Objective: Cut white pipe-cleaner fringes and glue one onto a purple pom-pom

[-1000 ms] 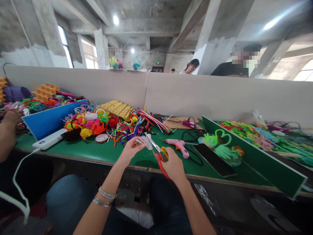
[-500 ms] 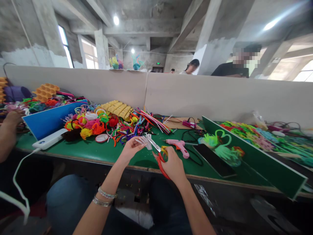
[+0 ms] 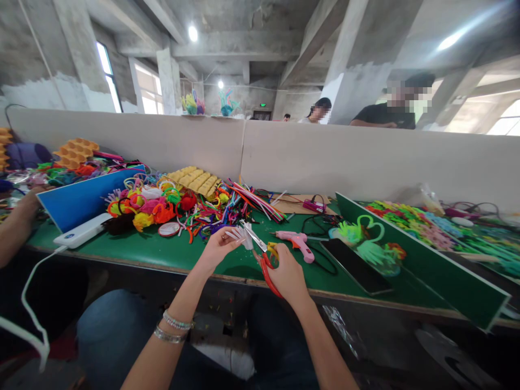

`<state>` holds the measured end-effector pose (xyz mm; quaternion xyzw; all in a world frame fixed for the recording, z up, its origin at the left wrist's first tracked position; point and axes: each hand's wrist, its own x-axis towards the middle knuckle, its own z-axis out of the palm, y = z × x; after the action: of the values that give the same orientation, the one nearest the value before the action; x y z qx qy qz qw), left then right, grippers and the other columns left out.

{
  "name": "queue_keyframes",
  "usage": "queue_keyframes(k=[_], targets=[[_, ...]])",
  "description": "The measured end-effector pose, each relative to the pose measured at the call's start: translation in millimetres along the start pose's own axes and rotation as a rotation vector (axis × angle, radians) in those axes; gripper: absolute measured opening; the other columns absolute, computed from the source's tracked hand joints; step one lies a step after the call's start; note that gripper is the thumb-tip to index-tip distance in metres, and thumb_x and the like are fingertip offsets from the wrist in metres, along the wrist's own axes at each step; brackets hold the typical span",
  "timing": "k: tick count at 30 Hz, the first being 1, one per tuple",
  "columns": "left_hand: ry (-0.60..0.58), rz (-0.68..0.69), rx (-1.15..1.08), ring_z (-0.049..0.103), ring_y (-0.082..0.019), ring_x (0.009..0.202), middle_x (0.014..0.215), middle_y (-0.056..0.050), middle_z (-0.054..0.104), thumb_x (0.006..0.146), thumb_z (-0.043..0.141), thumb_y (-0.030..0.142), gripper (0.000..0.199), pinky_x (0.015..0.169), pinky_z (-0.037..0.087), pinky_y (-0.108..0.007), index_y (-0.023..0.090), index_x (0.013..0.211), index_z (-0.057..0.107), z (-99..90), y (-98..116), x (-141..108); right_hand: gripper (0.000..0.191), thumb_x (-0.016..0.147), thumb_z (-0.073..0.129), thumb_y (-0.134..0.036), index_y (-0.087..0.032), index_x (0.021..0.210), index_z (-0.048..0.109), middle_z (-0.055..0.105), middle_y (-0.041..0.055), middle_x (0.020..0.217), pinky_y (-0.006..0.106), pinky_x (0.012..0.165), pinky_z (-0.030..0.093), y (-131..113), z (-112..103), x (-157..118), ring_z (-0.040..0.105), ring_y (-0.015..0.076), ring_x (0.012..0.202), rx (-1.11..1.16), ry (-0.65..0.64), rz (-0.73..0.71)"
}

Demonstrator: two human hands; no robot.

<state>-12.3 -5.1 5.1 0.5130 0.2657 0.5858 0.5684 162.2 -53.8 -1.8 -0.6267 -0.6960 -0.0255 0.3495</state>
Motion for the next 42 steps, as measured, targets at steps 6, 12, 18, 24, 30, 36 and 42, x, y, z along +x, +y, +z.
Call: queue_keyframes(k=[6, 12, 18, 24, 30, 36, 42], targets=[[-0.009, 0.025, -0.005, 0.058, -0.012, 0.072, 0.076, 0.0, 0.063, 0.053, 0.072, 0.019, 0.029, 0.074, 0.045, -0.027, 0.014, 0.078, 0.057, -1.9, -2.8, 0.7, 0.03, 0.072, 0.043, -0.05, -0.021, 0.079, 0.044, 0.056, 0.0027, 0.083, 0.026, 0.057, 0.038, -0.1, -0.2, -0.1, 0.055, 0.0178, 0.076, -0.008, -0.009, 0.002], [-0.02, 0.018, 0.009, 0.057, -0.011, 0.072, 0.075, 0.0, 0.062, 0.054, 0.072, 0.018, 0.028, 0.073, 0.045, -0.026, 0.014, 0.078, 0.057, -0.7, 0.6, -0.4, 0.031, 0.073, 0.042, -0.052, -0.021, 0.077, 0.043, 0.057, 0.0019, 0.082, 0.024, 0.054, 0.035, -1.5, -2.2, -0.8, 0.054, 0.016, 0.071, -0.014, -0.03, 0.011], [-0.009, 0.015, 0.011, 0.057, -0.01, 0.071, 0.075, 0.0, 0.062, 0.053, 0.072, 0.018, 0.028, 0.072, 0.045, -0.025, 0.014, 0.077, 0.057, -1.5, -0.1, 0.4, 0.031, 0.072, 0.042, -0.052, -0.021, 0.074, 0.044, 0.056, 0.0008, 0.077, 0.022, 0.051, 0.033, -2.2, -3.2, -0.7, 0.052, 0.0135, 0.065, -0.012, -0.036, 0.008], [-0.002, 0.033, 0.006, 0.057, -0.011, 0.07, 0.074, 0.0, 0.063, 0.053, 0.072, 0.019, 0.029, 0.074, 0.045, -0.027, 0.014, 0.078, 0.058, -5.1, -5.3, 3.2, 0.029, 0.073, 0.042, -0.05, -0.022, 0.069, 0.043, 0.055, -0.0005, 0.072, 0.022, 0.05, 0.032, -3.0, -4.0, -0.6, 0.051, 0.0125, 0.061, 0.008, -0.035, -0.006], [-0.008, 0.062, 0.008, 0.058, -0.012, 0.072, 0.076, -0.001, 0.063, 0.053, 0.072, 0.02, 0.029, 0.074, 0.046, -0.027, 0.015, 0.077, 0.058, -8.0, -10.6, 5.5, 0.031, 0.072, 0.041, -0.052, -0.022, 0.065, 0.039, 0.054, -0.0005, 0.068, 0.022, 0.05, 0.031, -1.8, -2.6, -0.3, 0.051, 0.0131, 0.06, 0.023, -0.041, 0.008], [-0.02, 0.039, 0.012, 0.058, -0.012, 0.072, 0.075, -0.001, 0.064, 0.052, 0.073, 0.02, 0.031, 0.073, 0.046, -0.027, 0.014, 0.078, 0.058, -7.8, -8.2, 4.9, 0.032, 0.072, 0.042, -0.053, -0.022, 0.066, 0.037, 0.054, -0.0019, 0.066, 0.022, 0.049, 0.031, 0.8, -1.2, -1.5, 0.052, 0.0134, 0.059, 0.028, -0.091, 0.034], [-0.015, 0.002, 0.021, 0.058, -0.012, 0.072, 0.073, 0.0, 0.064, 0.052, 0.073, 0.02, 0.03, 0.076, 0.045, -0.028, 0.014, 0.078, 0.059, -3.4, 1.1, 0.8, 0.028, 0.072, 0.043, -0.05, -0.022, 0.076, 0.042, 0.057, 0.0001, 0.08, 0.022, 0.052, 0.034, 1.2, -1.6, -2.3, 0.054, 0.014, 0.068, 0.02, -0.056, 0.007]])
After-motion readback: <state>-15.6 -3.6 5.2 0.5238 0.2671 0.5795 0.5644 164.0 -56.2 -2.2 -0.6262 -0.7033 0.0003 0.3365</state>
